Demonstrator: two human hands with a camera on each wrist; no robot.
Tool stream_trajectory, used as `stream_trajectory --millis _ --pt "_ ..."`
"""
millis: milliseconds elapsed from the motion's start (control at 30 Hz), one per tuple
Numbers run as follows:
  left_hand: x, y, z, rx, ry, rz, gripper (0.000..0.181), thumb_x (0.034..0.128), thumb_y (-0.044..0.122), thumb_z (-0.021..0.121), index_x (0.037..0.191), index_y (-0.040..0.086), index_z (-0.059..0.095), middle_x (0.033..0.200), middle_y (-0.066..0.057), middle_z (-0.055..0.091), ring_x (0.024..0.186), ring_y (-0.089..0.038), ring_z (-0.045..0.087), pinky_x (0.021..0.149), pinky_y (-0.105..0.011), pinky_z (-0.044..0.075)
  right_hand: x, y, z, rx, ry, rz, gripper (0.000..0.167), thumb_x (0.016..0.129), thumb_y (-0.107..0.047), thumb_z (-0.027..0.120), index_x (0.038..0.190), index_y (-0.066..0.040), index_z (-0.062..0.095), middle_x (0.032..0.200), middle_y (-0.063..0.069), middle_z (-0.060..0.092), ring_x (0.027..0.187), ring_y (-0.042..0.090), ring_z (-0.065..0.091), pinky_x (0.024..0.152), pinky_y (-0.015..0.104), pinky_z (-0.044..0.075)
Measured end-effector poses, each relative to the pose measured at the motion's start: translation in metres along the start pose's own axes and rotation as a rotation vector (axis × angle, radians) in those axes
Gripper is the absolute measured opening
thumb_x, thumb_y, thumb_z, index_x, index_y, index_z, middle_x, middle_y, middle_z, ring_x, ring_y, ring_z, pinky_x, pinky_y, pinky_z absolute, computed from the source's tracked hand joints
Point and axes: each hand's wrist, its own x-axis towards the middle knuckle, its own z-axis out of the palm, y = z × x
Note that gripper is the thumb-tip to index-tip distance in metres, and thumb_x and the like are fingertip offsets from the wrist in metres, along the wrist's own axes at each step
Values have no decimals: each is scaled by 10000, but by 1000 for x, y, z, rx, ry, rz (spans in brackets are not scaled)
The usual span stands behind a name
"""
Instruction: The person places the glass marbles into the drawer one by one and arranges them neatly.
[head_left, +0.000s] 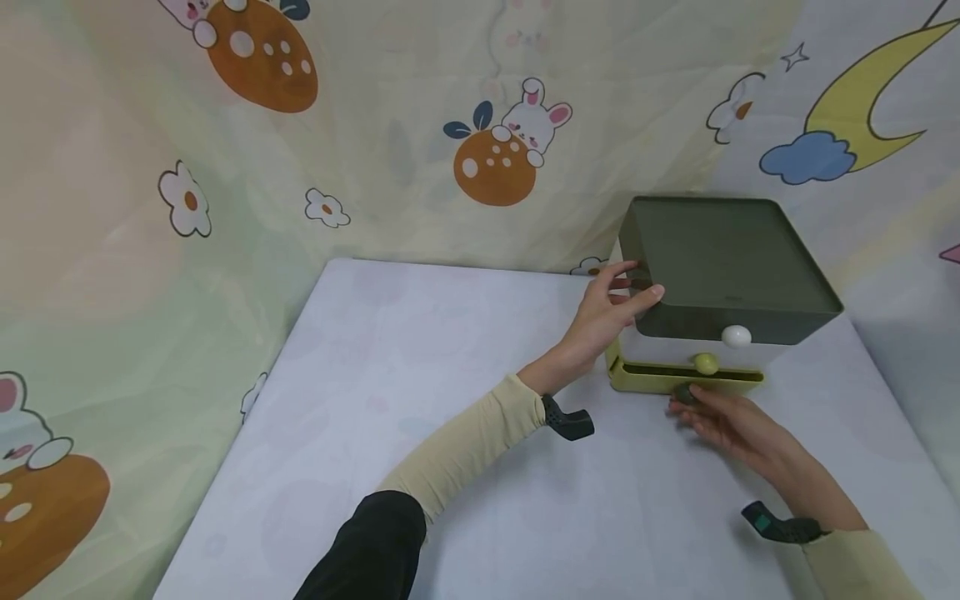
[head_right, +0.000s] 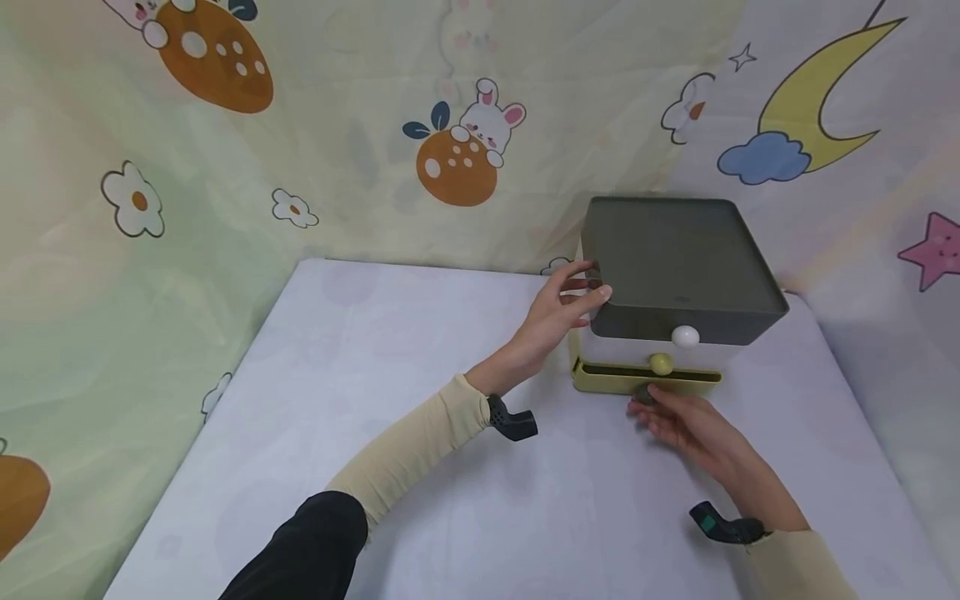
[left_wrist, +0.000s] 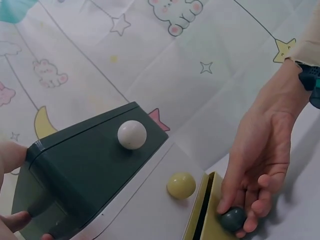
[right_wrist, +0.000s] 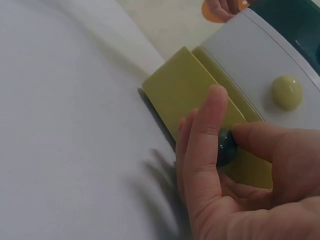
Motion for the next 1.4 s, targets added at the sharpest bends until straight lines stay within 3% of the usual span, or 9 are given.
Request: stream_trajectory --millis 167,533,767,900,1000,1133,1267,1400 --pt "-1 -1 1 -5 9 -5 619 987 353 718 1540 270 452 1375 48 506 1053 -17 527 907 -297 581 7 -3 -2 54 -39 -30 365 1154 -191 363 1194 -115 718 1151 47 783 983 75 742 857 194 604" --pt "-3 -1 0 4 18 -9 618 984 357 722 1536 279 457 1385 46 507 1071 -31 526 872 -260 561 12 -6 -4 87 -29 -11 354 1150 -196 380 1166 -110 723 1135 57 790 985 95 756 864 208 608" --pt "-5 0 -2 3 4 -16 614 992 362 710 1544 283 452 1399 35 513 1058 -10 539 874 -237 563 12 -5 -5 64 -48 -19 378 1153 -200 363 1182 -108 728 1157 55 787 1003 98 758 875 214 608" --pt "-8 -2 -10 14 -36 -25 587 1016 341 683 1554 263 459 1447 0 510 1034 10 555 883 -216 543 9 -4 -4 -25 1 -20 347 1152 -232 379 1197 -168 718 1173 15 785 1027 96 754 878 215 607" --pt "-13 -5 -23 82 -87 -11 557 1038 318 650 1558 236 470 1510 -57 496 1043 -8 563 893 -229 515 2 -3 -6 -97 71 -32 302 1144 -235 416 1200 -246 713 1174 -24 784 1042 95 750 877 226 610" --pt "-23 -7 -49 254 -124 9 512 1047 327 627 1534 222 506 1526 -78 519 1130 -80 565 920 -279 504 -11 -2 -13 -191 130 -70 288 1134 -215 453 1223 -273 721 1182 -67 774 1051 91 743 884 243 613" --pt "-37 -4 -82 459 -119 6 476 1048 347 619 1500 221 539 1478 -46 563 1263 -186 560 993 -366 530 -27 -2 -20 -399 212 -79 308 1130 -283 468 1346 -168 655 1192 -150 752 1067 38 722 886 233 609" --pt "-54 1 -119 638 -88 25 453 1048 340 619 1477 206 560 1446 -52 573 1301 -245 559 1027 -445 532 -47 -2 -26 -656 348 -62 544 1122 -398 455 1485 6 477 1145 -276 701 1026 -47 694 852 214 607"
